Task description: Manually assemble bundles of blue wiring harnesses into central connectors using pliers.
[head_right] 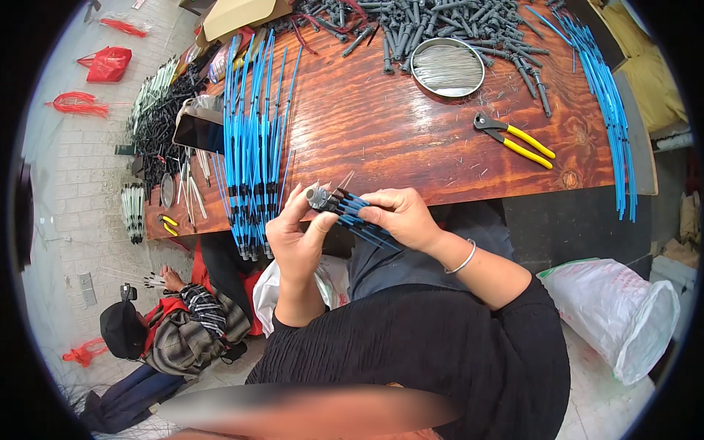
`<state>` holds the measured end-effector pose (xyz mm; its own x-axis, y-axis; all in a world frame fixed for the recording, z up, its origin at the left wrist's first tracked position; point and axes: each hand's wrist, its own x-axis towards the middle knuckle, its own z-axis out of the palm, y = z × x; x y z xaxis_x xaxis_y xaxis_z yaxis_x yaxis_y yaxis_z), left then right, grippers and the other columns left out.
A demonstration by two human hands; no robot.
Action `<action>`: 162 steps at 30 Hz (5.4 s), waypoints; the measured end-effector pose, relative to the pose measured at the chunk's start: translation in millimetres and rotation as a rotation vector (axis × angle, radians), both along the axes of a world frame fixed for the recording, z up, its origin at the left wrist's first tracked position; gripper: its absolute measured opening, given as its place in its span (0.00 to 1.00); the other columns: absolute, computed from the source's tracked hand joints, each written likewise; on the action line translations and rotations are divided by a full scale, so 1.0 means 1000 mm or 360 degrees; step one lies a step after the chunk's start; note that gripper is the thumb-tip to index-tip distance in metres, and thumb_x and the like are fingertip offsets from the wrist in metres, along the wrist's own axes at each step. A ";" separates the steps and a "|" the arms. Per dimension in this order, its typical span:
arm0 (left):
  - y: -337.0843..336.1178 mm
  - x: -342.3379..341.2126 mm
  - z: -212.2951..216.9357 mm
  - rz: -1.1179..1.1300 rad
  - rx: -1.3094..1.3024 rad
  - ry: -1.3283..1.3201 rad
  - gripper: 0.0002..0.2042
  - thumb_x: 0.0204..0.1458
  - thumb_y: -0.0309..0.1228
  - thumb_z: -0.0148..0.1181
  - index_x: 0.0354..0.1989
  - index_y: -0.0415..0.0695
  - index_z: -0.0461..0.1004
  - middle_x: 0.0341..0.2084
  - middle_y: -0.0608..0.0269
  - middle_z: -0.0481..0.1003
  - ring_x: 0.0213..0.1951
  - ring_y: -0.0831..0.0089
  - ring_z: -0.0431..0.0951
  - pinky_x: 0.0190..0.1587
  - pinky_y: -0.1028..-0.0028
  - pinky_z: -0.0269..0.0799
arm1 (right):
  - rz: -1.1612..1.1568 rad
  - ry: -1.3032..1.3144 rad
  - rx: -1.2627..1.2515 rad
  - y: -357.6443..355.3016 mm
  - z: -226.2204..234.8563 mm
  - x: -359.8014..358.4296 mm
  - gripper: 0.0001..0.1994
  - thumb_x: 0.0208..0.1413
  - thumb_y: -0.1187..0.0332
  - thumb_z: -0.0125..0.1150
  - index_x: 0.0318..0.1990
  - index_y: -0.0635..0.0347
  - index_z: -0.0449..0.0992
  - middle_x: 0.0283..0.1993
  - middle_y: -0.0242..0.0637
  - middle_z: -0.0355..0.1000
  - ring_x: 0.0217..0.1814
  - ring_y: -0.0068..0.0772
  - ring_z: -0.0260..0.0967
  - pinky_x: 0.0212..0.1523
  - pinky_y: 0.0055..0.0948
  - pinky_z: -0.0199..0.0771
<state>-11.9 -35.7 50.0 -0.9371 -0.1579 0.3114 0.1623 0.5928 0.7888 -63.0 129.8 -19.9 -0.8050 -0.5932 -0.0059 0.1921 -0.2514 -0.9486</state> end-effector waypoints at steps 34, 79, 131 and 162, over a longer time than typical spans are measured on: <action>0.015 0.003 -0.026 -0.0102 0.0367 0.0058 0.12 0.50 0.23 0.50 0.43 0.37 0.61 0.32 0.59 0.71 0.37 0.72 0.71 0.58 0.63 0.54 | -0.0261 0.0370 0.0104 -0.006 -0.007 0.015 0.06 0.50 0.73 0.59 0.32 0.67 0.76 0.27 0.39 0.72 0.28 0.26 0.69 0.30 0.23 0.67; 0.018 0.007 -0.042 -0.0098 0.1173 0.0199 0.09 0.47 0.26 0.60 0.24 0.39 0.65 0.20 0.62 0.67 0.23 0.76 0.66 0.33 0.71 0.68 | -0.0490 0.1572 0.1538 0.095 0.040 -0.054 0.05 0.44 0.72 0.57 0.30 0.61 0.73 0.32 0.39 0.71 0.35 0.42 0.69 0.37 0.36 0.71; 0.029 -0.005 -0.037 -0.0936 0.0616 0.0319 0.24 0.26 0.39 0.74 0.32 0.39 0.74 0.19 0.64 0.71 0.21 0.73 0.67 0.25 0.76 0.63 | 0.1663 -0.0723 0.1394 0.113 0.097 -0.034 0.17 0.36 0.65 0.65 0.35 0.59 0.70 0.19 0.35 0.62 0.21 0.39 0.62 0.26 0.33 0.62; 0.044 -0.012 -0.045 -0.0974 0.0487 0.0437 0.28 0.24 0.45 0.74 0.30 0.36 0.74 0.14 0.64 0.69 0.18 0.74 0.67 0.21 0.77 0.61 | 0.0474 0.1464 0.1412 0.117 0.114 -0.004 0.20 0.49 0.55 0.59 0.40 0.62 0.68 0.19 0.38 0.67 0.18 0.29 0.67 0.24 0.28 0.69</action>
<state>-23.8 8.0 4.9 -0.7800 0.2511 0.5733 0.6088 0.0925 0.7879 -66.5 247.0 94.3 -0.5633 -0.8262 -0.0064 -0.6703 0.4615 -0.5811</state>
